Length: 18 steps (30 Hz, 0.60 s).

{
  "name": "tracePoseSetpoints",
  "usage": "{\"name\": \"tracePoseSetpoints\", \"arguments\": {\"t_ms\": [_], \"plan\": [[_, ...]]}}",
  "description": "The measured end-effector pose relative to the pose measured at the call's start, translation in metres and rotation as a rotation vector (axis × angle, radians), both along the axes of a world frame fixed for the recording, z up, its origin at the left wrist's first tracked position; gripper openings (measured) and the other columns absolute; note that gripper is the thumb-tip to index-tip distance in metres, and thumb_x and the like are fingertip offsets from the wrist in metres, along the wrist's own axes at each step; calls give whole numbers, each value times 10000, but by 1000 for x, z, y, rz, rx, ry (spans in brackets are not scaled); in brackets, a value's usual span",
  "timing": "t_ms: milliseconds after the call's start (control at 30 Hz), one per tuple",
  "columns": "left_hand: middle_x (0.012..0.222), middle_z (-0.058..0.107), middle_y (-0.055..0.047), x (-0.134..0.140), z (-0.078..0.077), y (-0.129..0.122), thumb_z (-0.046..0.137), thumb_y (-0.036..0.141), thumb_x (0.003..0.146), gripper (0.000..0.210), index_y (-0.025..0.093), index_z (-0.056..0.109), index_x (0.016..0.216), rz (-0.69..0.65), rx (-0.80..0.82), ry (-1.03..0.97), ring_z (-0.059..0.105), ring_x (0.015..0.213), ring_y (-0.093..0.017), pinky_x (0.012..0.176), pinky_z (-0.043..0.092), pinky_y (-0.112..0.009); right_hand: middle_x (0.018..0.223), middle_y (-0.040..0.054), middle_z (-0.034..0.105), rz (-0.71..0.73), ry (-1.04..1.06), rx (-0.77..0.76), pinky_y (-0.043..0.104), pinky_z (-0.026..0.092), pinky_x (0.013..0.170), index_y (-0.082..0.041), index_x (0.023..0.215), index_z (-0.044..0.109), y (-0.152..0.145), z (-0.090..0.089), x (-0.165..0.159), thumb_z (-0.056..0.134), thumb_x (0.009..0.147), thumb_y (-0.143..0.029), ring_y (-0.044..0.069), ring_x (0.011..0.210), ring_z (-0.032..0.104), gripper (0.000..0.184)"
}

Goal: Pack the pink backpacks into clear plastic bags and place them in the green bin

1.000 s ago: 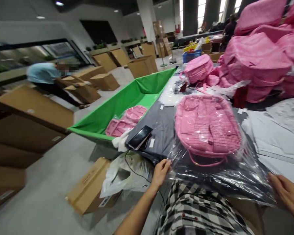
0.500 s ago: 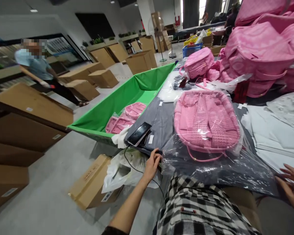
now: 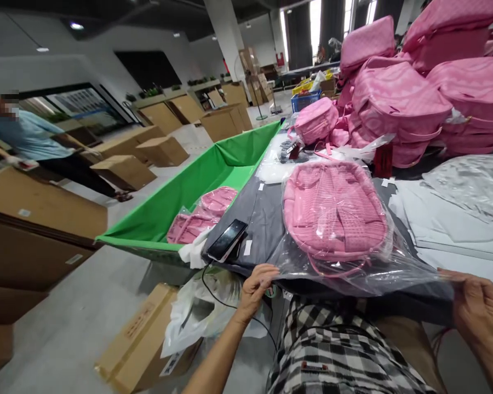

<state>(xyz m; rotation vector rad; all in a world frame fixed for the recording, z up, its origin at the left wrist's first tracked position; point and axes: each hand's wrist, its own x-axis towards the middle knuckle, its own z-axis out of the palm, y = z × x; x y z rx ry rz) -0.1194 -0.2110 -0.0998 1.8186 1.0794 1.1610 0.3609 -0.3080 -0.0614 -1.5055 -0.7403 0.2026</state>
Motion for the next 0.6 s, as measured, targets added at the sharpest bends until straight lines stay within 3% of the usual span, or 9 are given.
{"name": "tracePoseSetpoints", "arguments": {"t_ms": [67, 133, 233, 300, 367, 433, 500, 600], "plan": [[859, 795, -91, 14, 1, 6, 623, 643, 922, 506, 179, 817, 875, 143, -122, -117, 727, 850, -244, 826, 572, -349, 644, -3, 613, -94, 13, 53, 375, 554, 673, -248, 744, 566, 21, 0, -11, 649, 814, -656, 195, 590, 617, 421], [661, 722, -40, 28, -1, 18, 622, 747, 853, 603, 167, 781, 804, 318, -215, -176, 664, 619, -190, 641, 540, -292, 583, -20, 526, -151, -37, -83, 333, 452, 533, -243, 743, 557, 38, 1, -16, 611, 807, -648, 168, 505, 515, 414], [513, 601, 11, 47, -4, 36, 543, 851, 805, 718, 161, 737, 803, 451, -262, -195, 551, 458, -157, 509, 462, -274, 569, -6, 493, -122, -48, -295, 339, 403, 495, -247, 724, 548, 51, -1, -15, 556, 758, -690, 189, 516, 501, 444], [648, 688, -23, 57, -2, 42, 533, 813, 842, 686, 168, 747, 934, 495, -205, -151, 639, 593, -194, 617, 516, -310, 575, -2, 499, -108, -54, -323, 348, 411, 511, -253, 747, 540, 51, -2, -11, 512, 756, -720, 202, 532, 513, 468], [977, 768, -99, 69, 8, 39, 552, 709, 910, 590, 185, 730, 1114, 561, 16, 16, 703, 933, -258, 877, 528, -396, 582, -3, 508, -114, -87, -312, 350, 416, 528, -254, 771, 539, 48, -1, -9, 492, 762, -735, 204, 543, 520, 484], [1187, 739, -129, 86, 24, 32, 569, 604, 963, 499, 197, 690, 1224, 512, 343, 260, 634, 1180, -285, 1095, 397, -465, 581, -4, 506, -109, -114, -300, 344, 419, 529, -250, 771, 539, 44, 3, -8, 492, 765, -734, 198, 543, 519, 486], [1136, 746, -111, 106, 40, 25, 626, 584, 949, 478, 196, 677, 1222, 319, 590, 463, 614, 1196, -287, 1171, 280, -489, 580, -5, 502, -105, -120, -287, 334, 423, 520, -246, 762, 539, 42, 8, -10, 497, 768, -724, 191, 544, 513, 480], [949, 733, -52, 131, 55, 19, 716, 644, 865, 496, 197, 683, 1077, 111, 685, 635, 628, 1067, -266, 1165, 235, -484, 584, -6, 505, -122, -84, -273, 325, 426, 517, -242, 754, 544, 42, 14, -13, 517, 752, -734, 180, 547, 506, 493]]}}
